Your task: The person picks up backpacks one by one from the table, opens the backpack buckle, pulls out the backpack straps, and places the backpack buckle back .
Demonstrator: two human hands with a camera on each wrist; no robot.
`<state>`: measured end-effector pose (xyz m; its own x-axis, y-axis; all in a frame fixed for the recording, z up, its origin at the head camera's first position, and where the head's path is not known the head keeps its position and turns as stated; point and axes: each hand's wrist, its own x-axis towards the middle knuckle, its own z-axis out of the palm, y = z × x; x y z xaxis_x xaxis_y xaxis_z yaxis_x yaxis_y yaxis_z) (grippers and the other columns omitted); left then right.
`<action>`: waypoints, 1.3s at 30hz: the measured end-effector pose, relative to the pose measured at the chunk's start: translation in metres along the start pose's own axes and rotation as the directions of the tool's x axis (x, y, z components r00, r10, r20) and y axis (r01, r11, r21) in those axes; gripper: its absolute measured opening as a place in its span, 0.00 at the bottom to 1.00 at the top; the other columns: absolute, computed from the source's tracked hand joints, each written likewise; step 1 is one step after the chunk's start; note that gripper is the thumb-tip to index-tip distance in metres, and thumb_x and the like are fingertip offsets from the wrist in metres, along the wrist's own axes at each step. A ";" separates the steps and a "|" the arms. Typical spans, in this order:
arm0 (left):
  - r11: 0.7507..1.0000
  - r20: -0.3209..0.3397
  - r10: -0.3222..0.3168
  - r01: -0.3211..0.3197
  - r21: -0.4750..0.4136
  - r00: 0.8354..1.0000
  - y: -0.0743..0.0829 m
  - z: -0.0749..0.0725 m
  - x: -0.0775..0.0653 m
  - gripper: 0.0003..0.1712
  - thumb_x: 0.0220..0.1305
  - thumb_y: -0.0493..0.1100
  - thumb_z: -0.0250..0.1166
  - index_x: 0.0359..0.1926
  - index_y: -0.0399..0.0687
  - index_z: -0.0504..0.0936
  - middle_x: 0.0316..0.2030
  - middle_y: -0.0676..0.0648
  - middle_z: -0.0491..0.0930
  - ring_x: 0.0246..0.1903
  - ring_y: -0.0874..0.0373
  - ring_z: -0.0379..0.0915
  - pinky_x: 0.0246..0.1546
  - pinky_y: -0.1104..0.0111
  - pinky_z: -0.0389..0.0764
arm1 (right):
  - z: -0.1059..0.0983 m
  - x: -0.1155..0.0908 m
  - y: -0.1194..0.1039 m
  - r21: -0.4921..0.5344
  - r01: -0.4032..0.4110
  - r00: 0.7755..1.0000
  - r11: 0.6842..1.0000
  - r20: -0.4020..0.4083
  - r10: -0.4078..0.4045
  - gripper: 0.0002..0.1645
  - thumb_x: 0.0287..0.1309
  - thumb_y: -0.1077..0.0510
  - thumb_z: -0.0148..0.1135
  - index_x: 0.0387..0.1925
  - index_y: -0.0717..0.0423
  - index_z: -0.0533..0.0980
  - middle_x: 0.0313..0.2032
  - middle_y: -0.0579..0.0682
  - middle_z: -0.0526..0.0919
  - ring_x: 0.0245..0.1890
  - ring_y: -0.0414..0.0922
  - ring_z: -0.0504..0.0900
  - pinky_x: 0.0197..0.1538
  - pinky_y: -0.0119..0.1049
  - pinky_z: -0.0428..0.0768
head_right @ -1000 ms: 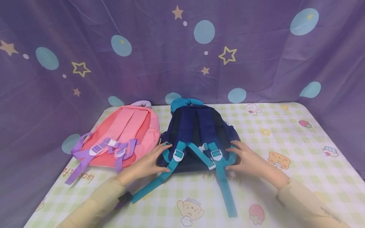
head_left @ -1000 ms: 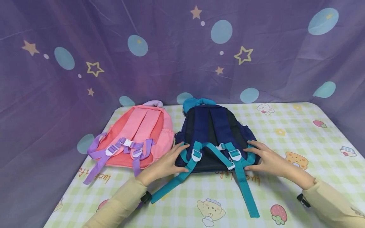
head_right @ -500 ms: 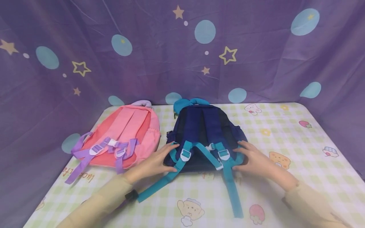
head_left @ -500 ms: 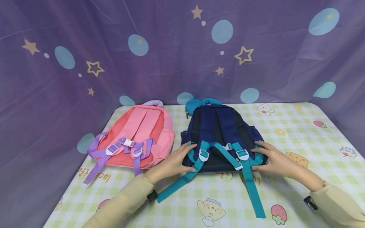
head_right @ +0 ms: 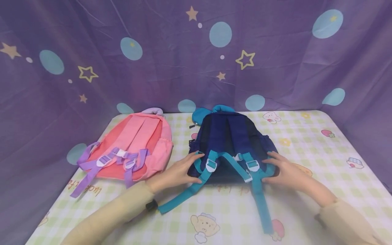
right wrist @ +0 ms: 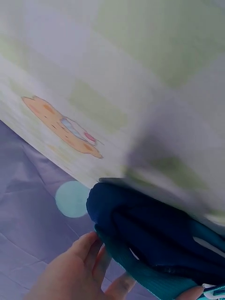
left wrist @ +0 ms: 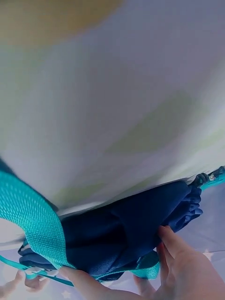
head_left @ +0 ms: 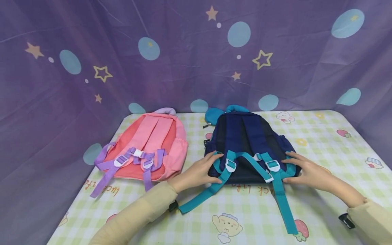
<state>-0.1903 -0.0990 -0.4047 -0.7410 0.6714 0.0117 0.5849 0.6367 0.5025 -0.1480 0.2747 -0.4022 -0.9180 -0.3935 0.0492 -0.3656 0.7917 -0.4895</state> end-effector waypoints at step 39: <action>0.991 0.025 0.069 -0.072 0.113 0.997 0.047 0.035 0.061 0.51 0.55 0.60 0.72 0.73 0.53 0.58 0.70 0.37 0.59 0.57 0.47 0.73 0.54 0.65 0.76 | -0.028 -0.036 0.071 0.002 -0.135 0.990 0.991 -0.049 0.135 0.38 0.46 0.54 0.77 0.55 0.72 0.74 0.60 0.76 0.66 0.56 0.77 0.65 0.47 0.64 0.71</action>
<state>-0.1961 -0.0146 -0.4105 -0.6903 0.7231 0.0252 0.6699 0.6256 0.3998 -0.1454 0.3585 -0.4145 -0.9654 -0.2594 0.0253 -0.2377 0.8365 -0.4937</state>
